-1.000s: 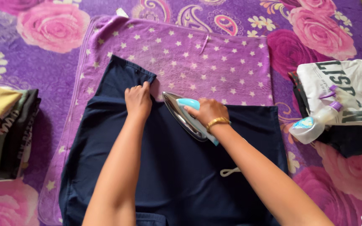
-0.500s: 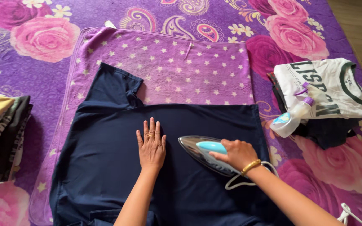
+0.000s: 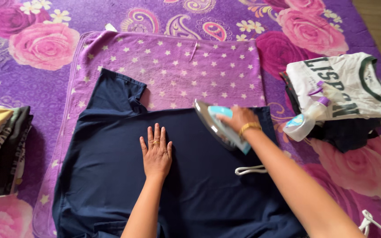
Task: The person irons a yellow t-shirt and a dark blue t-shirt on a purple mat. They use a spray bottle to moisten the fabric before ironing and fold the shirts after ironing.
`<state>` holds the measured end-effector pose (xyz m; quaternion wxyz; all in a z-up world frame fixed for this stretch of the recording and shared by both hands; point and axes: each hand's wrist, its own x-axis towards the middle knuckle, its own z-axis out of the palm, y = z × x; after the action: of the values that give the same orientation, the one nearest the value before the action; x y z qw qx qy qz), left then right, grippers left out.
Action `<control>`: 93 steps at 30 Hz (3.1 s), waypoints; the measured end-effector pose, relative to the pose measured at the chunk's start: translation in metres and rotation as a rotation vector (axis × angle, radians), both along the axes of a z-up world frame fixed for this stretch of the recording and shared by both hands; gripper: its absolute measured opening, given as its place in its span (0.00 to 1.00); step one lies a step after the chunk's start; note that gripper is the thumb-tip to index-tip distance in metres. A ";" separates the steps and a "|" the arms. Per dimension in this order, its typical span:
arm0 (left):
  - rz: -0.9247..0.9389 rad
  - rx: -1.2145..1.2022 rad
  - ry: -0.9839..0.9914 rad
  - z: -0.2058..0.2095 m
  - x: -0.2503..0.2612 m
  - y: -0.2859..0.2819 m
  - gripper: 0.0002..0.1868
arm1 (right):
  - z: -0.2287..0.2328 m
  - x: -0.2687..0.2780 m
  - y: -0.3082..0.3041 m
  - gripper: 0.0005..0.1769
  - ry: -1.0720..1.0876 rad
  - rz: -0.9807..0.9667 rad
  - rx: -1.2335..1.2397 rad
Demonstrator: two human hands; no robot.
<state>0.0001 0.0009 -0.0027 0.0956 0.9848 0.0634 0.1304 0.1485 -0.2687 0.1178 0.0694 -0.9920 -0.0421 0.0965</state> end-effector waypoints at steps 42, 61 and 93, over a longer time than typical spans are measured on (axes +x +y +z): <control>0.172 -0.270 0.193 0.004 0.032 0.003 0.27 | -0.006 -0.020 -0.147 0.39 0.121 -0.350 0.177; 0.139 -0.396 0.046 -0.007 -0.049 0.020 0.19 | -0.005 -0.179 -0.050 0.42 0.134 0.473 -0.058; 0.040 -0.270 -0.027 0.016 -0.092 -0.003 0.20 | -0.022 -0.143 -0.097 0.37 -0.036 0.039 0.084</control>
<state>-0.0914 -0.0019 0.0129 0.2256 0.9597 0.0987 0.1357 0.0051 -0.3655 0.0956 0.1083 -0.9888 -0.0669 0.0781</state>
